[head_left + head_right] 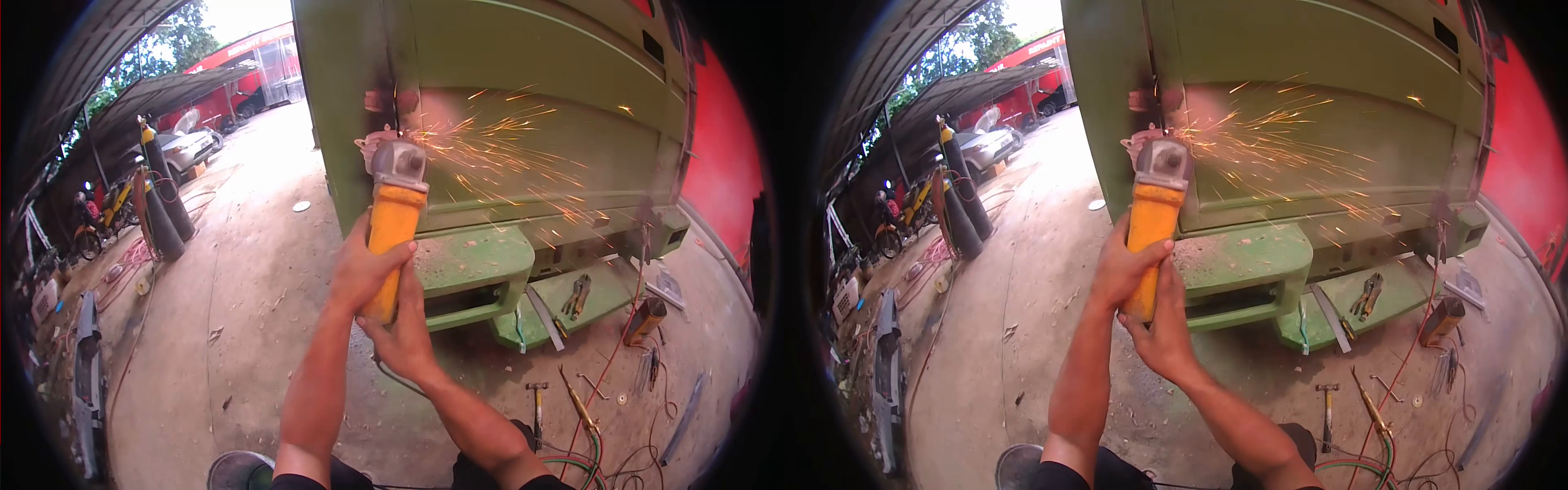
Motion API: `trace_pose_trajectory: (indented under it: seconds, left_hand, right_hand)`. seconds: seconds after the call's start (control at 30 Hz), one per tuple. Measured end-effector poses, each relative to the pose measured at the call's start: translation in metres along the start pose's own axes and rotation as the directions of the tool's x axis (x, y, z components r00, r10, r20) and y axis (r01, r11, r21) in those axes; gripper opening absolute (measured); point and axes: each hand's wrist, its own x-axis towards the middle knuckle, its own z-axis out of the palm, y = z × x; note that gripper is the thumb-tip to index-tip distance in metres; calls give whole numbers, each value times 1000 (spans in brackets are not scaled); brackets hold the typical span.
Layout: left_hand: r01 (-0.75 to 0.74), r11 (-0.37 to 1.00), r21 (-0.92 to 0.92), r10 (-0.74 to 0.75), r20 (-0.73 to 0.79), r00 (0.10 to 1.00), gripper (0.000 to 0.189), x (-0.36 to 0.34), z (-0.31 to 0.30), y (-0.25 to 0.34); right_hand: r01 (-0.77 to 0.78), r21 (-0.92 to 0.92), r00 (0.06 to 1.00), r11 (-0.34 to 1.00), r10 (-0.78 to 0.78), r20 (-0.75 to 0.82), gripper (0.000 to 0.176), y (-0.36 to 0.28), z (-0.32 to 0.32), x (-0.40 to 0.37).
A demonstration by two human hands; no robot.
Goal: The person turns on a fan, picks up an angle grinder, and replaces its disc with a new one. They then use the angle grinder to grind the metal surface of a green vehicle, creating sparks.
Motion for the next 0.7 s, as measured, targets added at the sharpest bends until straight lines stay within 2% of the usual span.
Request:
trace_pose_trajectory:
  seconds: [0.1,0.17,0.3,0.5,0.6,0.7]
  left_hand:
    - [-4,1000,-28,4,2,1000,62,4,5,6]
    - [-17,998,-61,15,-36,999,72,3,4,-1]
    - [14,996,-87,-17,-29,999,71,-12,0,-7]
    - [56,990,-131,-62,-45,997,67,-22,-6,-12]
    - [79,979,-187,-85,-22,996,66,-10,-10,-8]
    - [69,974,-215,-60,47,997,57,-9,-10,-9]
  right_hand:
    - [-51,51,998,997,49,47,107,-5,-13,6]
    - [-21,19,999,1000,20,48,106,-1,-13,4]
    - [-14,-22,996,1000,16,88,105,-3,-11,-8]
    - [3,-32,997,999,-1,76,104,-7,-4,-14]
    - [-25,-26,997,999,27,69,104,-18,-7,-4]
    - [-29,-55,998,998,31,51,104,-18,-7,-8]
